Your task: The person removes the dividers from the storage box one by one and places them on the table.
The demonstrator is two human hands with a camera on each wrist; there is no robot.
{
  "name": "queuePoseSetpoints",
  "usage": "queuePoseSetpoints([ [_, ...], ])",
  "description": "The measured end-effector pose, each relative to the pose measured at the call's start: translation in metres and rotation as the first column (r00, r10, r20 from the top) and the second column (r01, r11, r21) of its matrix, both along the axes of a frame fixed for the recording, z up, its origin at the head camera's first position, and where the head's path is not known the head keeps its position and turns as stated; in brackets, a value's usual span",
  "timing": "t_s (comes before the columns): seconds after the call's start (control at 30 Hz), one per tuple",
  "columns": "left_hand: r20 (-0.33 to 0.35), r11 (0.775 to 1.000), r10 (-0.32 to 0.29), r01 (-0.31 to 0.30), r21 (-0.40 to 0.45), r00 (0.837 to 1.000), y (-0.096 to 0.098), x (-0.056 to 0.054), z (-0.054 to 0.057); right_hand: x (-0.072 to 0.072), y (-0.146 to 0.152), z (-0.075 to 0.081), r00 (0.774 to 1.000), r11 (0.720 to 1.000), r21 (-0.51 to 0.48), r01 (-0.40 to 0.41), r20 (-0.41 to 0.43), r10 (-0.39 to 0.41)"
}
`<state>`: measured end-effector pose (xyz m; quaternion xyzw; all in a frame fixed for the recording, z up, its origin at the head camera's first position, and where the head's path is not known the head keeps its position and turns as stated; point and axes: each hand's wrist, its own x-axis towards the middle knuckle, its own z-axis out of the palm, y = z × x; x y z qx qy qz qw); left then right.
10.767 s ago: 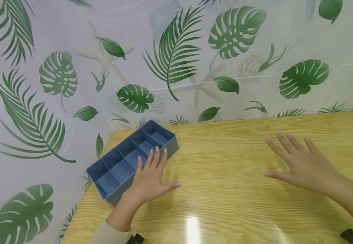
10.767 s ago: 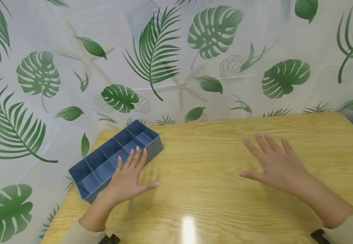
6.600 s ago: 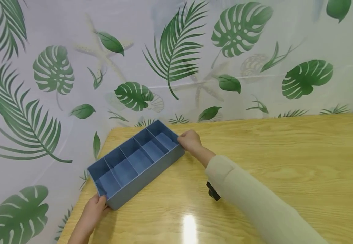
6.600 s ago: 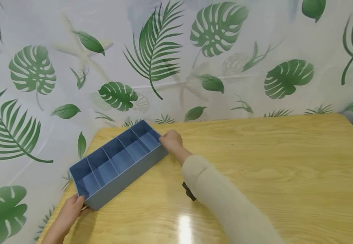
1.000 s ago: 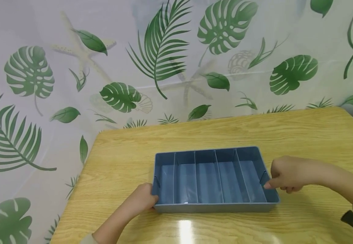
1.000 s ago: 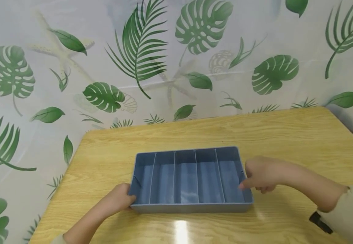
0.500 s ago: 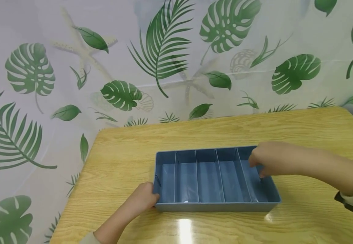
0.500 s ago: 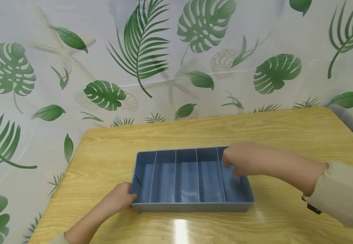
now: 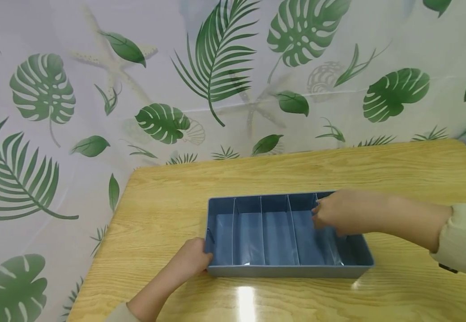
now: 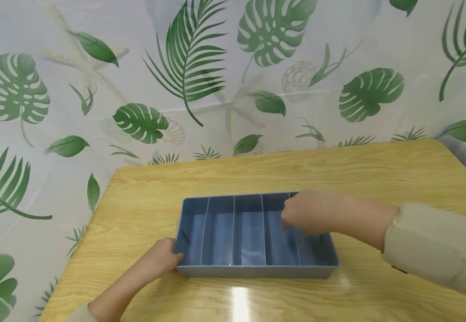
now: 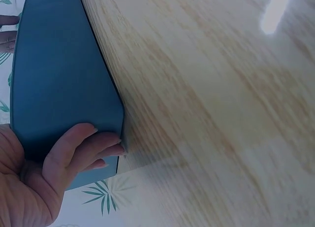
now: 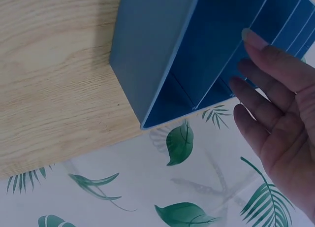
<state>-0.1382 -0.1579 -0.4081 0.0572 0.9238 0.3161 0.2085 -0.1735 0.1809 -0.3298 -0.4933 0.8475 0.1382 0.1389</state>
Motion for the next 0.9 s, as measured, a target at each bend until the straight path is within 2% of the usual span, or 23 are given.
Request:
queuePoseSetpoints([
  [0.17,0.003,1.000,0.003,-0.003,0.010,1.000,0.002,0.000,0.000,-0.002,-0.002,-0.004,1.000,1.000,0.005,-0.021,0.015,0.021],
  [0.33,-0.001,1.000,0.011,-0.011,0.010,1.000,0.001,0.000,0.000,-0.004,-0.002,-0.011,0.992,0.994,0.030,-0.102,-0.078,0.104],
  [0.47,-0.001,1.000,0.019,-0.019,0.010,1.000,0.000,0.000,0.000,-0.005,-0.005,-0.020,0.982,0.987,0.075,-0.142,-0.112,0.150],
  [0.73,-0.003,1.000,0.025,-0.025,0.019,1.000,0.001,0.001,0.002,-0.005,-0.008,-0.032,0.987,0.990,0.087,-0.112,-0.109,0.121],
  [0.9,0.005,0.999,0.032,-0.032,0.016,0.999,0.001,0.002,0.000,-0.005,-0.010,-0.040,0.984,0.992,0.050,-0.113,-0.130,0.119],
])
